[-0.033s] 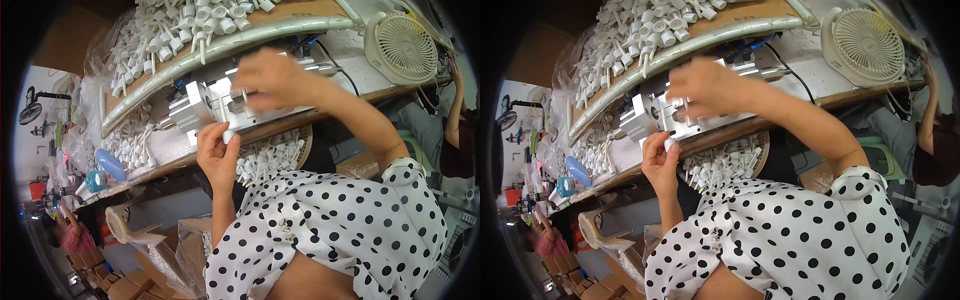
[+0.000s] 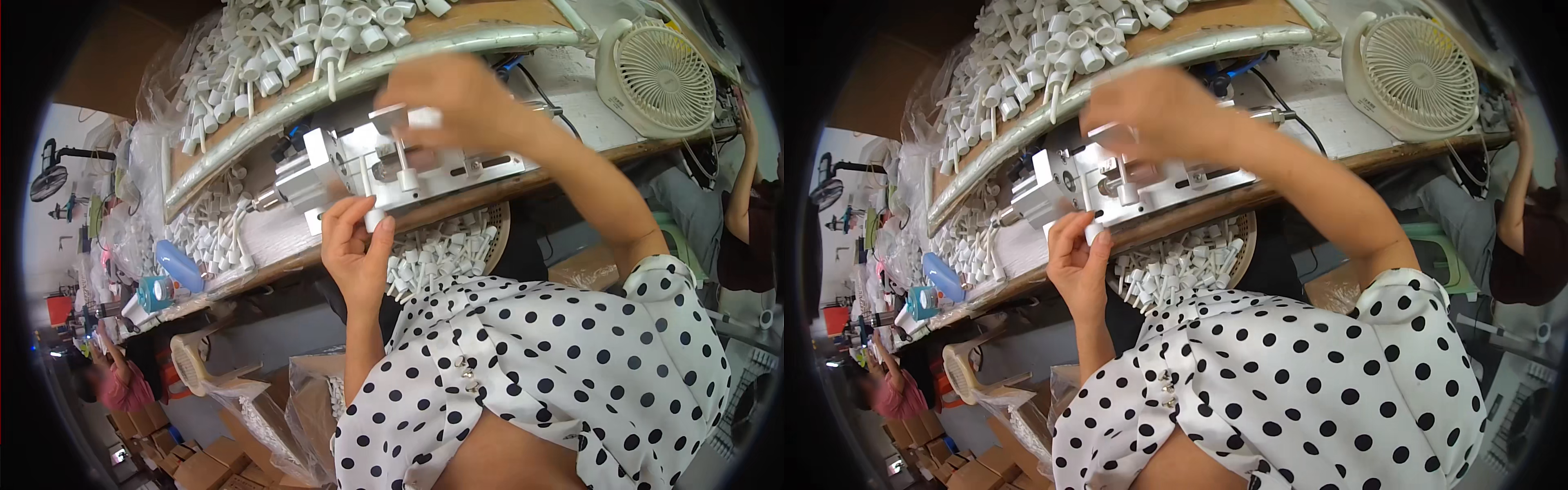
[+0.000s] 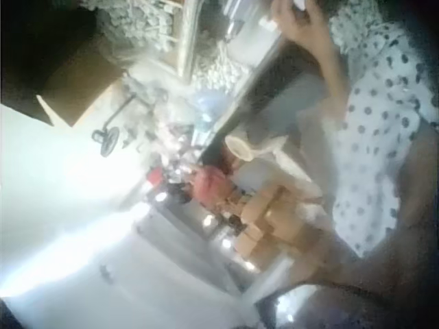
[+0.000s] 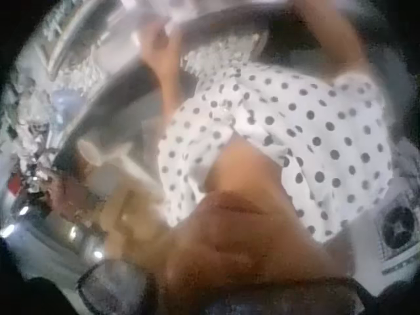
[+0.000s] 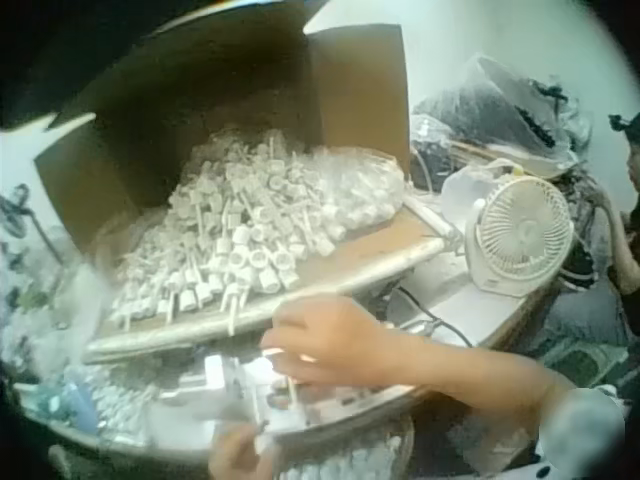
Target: Assembling small white plastic components using a pneumatic assembly machine.
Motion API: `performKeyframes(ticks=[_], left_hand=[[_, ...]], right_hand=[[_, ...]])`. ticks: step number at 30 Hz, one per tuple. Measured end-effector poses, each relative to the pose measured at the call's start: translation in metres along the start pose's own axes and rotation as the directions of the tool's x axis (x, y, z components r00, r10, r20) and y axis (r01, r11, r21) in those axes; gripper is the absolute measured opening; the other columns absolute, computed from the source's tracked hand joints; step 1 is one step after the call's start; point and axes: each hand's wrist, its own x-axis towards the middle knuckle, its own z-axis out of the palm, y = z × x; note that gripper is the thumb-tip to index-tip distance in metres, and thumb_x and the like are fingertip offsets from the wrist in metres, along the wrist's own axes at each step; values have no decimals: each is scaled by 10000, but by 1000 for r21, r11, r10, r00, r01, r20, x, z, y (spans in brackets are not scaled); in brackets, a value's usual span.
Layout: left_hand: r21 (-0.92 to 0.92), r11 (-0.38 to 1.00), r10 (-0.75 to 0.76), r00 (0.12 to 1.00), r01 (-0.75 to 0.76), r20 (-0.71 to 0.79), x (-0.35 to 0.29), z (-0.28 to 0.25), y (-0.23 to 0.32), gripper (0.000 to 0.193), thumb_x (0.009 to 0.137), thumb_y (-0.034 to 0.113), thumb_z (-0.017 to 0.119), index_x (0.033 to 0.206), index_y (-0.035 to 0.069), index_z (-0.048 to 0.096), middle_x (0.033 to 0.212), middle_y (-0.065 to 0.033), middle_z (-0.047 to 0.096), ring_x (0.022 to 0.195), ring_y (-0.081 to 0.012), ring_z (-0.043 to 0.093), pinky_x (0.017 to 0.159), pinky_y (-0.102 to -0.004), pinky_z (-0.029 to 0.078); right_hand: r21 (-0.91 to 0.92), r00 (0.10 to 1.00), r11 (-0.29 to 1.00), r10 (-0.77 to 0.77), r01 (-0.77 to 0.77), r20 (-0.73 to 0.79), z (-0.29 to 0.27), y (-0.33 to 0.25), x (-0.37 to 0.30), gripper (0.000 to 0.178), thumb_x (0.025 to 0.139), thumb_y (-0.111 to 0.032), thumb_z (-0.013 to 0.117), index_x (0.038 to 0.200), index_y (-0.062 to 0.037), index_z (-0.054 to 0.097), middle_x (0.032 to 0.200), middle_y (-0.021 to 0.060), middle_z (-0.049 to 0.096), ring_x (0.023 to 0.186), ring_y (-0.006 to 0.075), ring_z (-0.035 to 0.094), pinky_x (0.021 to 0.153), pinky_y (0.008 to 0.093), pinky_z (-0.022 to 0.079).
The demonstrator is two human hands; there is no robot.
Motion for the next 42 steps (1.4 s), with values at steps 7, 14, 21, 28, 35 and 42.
performKeyframes(ticks=[7,14,21,28,35,42], left_hand=[[387,891,182,968,-237,173,24,25,11,273,716,27,670,979,-6,605,1098,-106,528,892,-151,558,685,-235,482],[571,697,321,900,-434,294,34,42,7,253,724,33,641,960,-21,567,1058,-173,544,936,-345,559,787,-371,460],[616,672,252,909,-411,332,34,42,15,260,728,37,635,964,-27,547,1073,-182,525,956,-351,548,800,-386,452],[497,748,392,897,-439,203,96,23,44,158,737,79,656,882,28,620,839,-68,594,592,-114,484,556,-223,401],[786,299,462,803,-542,378,199,27,26,222,743,205,619,914,63,627,802,-109,609,700,-234,590,636,-339,454],[718,425,380,829,-551,411,206,6,43,272,718,204,645,947,64,603,839,-91,607,682,-207,588,617,-313,456]], right_hand=[[-163,912,919,382,-358,149,-18,74,56,244,722,-220,578,862,-25,621,813,183,605,754,343,574,670,376,456],[343,806,730,537,-592,247,-50,50,41,247,764,-249,626,875,-29,622,813,83,635,698,155,575,628,286,458],[791,665,254,708,-556,240,-56,53,15,238,811,-237,592,880,-12,627,825,95,643,716,196,604,612,295,475],[536,934,768,328,-352,143,-43,-15,-23,197,727,-123,687,874,-7,625,785,35,636,712,105,595,651,235,469],[110,975,992,-89,67,205,13,-34,-29,224,617,-97,689,742,-9,526,818,113,562,815,267,566,712,338,471],[45,952,999,-30,17,306,19,-34,-25,221,612,-126,679,700,-18,507,779,122,543,781,273,552,696,356,458]])
